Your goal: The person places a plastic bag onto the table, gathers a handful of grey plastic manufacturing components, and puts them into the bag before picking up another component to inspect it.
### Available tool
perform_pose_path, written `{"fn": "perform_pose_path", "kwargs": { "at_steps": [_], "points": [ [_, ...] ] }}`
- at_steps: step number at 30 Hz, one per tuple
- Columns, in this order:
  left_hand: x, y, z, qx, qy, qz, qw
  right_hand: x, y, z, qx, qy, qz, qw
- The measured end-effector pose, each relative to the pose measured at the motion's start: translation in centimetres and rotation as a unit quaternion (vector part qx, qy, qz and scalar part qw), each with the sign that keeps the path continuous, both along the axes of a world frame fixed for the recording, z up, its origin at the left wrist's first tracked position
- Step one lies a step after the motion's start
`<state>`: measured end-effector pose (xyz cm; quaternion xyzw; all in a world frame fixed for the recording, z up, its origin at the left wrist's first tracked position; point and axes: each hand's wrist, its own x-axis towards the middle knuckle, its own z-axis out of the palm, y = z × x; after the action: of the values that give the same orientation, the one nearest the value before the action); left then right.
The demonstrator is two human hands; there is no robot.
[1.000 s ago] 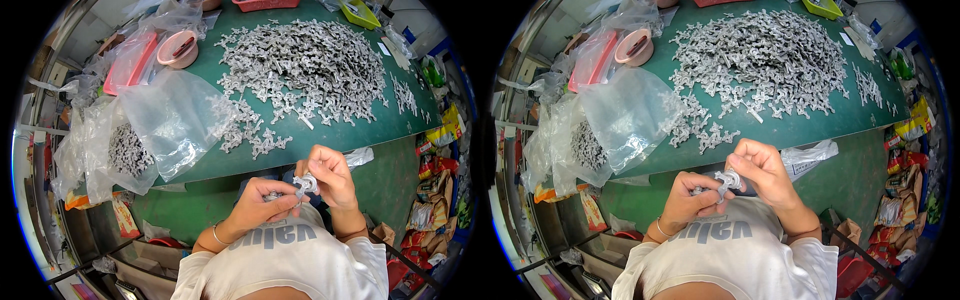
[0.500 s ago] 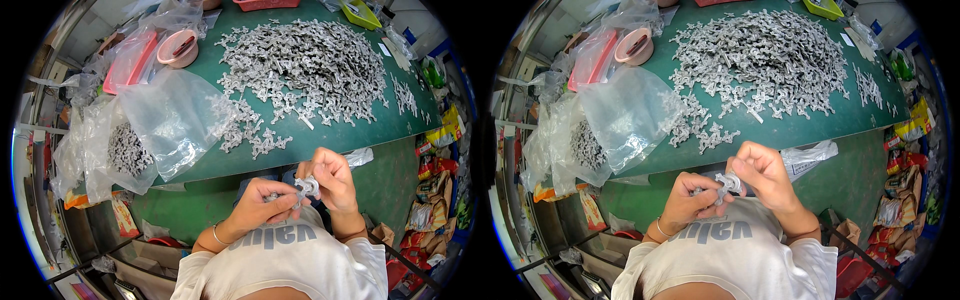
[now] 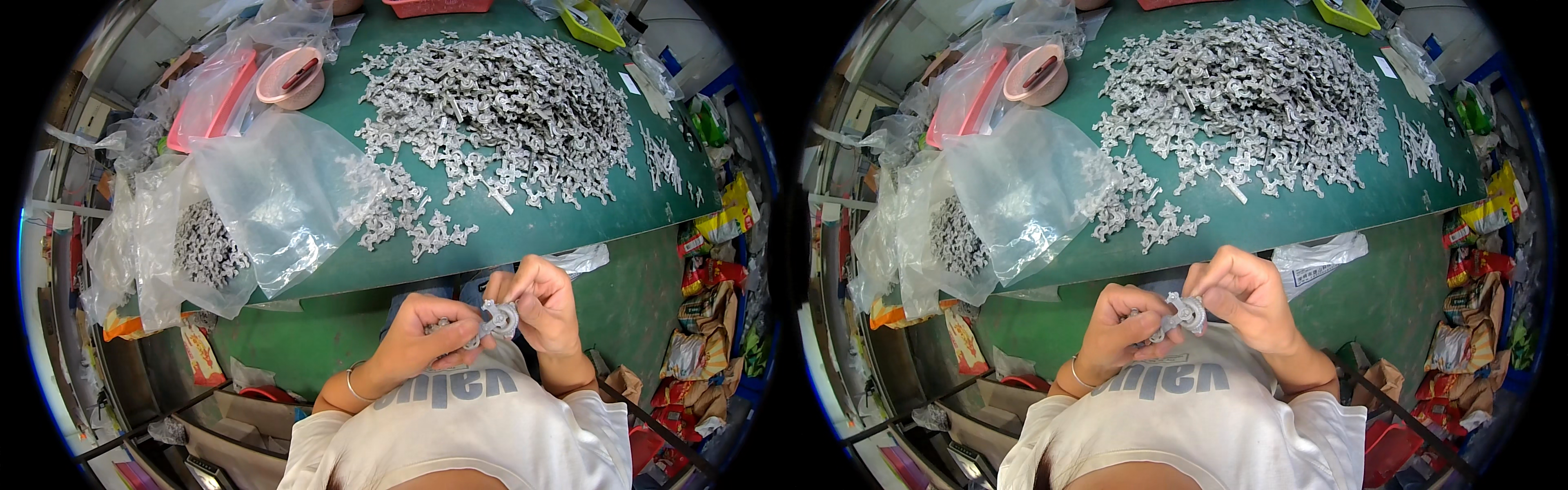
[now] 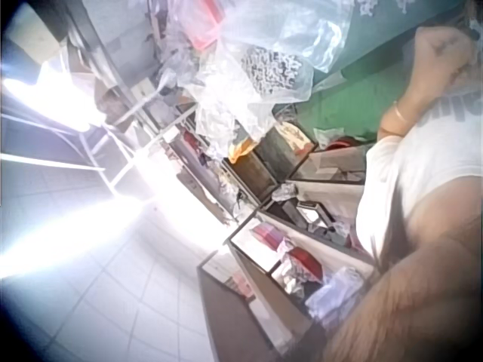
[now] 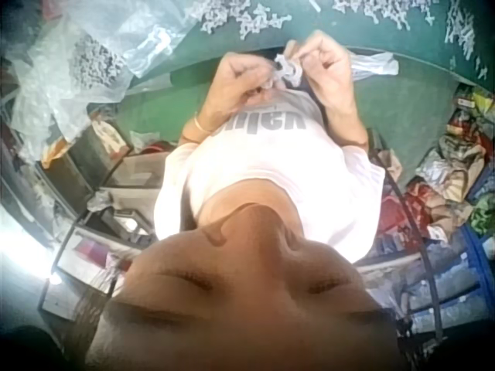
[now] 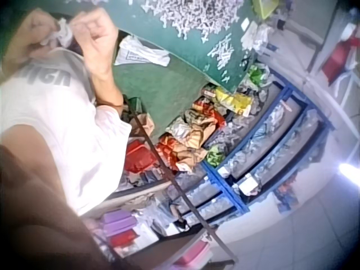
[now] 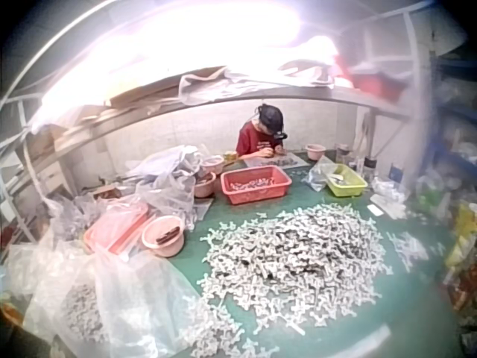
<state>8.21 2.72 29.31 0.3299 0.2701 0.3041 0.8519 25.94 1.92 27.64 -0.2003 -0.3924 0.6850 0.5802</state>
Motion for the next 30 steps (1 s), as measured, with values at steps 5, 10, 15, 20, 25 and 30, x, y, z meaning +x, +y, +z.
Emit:
{"fn": "perform_pose_path", "kwargs": {
  "at_steps": [5, 10, 15, 20, 25, 30],
  "points": [
    [0.1, 0.0, 0.0, -0.017, 0.006, -0.005, 1.000, 0.1, 0.0, -0.3, 0.015, -0.019, -0.015, 1.000],
    [0.1, 0.2, 0.1, -0.009, 0.013, -0.024, 1.000, 0.0, -0.1, 0.1, -0.002, -0.024, -0.026, 0.999],
    [0.5, 0.4, 0.3, -0.006, 0.008, -0.035, 0.999, 0.1, -0.1, 0.5, -0.015, -0.038, -0.040, 0.998],
    [1.7, 1.3, 1.5, 0.039, 0.021, -0.096, 0.994, 0.3, -0.1, 1.0, -0.030, -0.017, -0.083, 0.996],
    [3.0, 1.4, 1.3, 0.159, 0.024, -0.104, 0.982, 0.8, -0.1, 2.0, -0.018, -0.018, -0.115, 0.993],
    [3.5, 1.5, 1.5, 0.180, 0.016, -0.123, 0.976, 1.1, -0.3, 2.4, -0.006, -0.018, -0.122, 0.992]
  ]
}}
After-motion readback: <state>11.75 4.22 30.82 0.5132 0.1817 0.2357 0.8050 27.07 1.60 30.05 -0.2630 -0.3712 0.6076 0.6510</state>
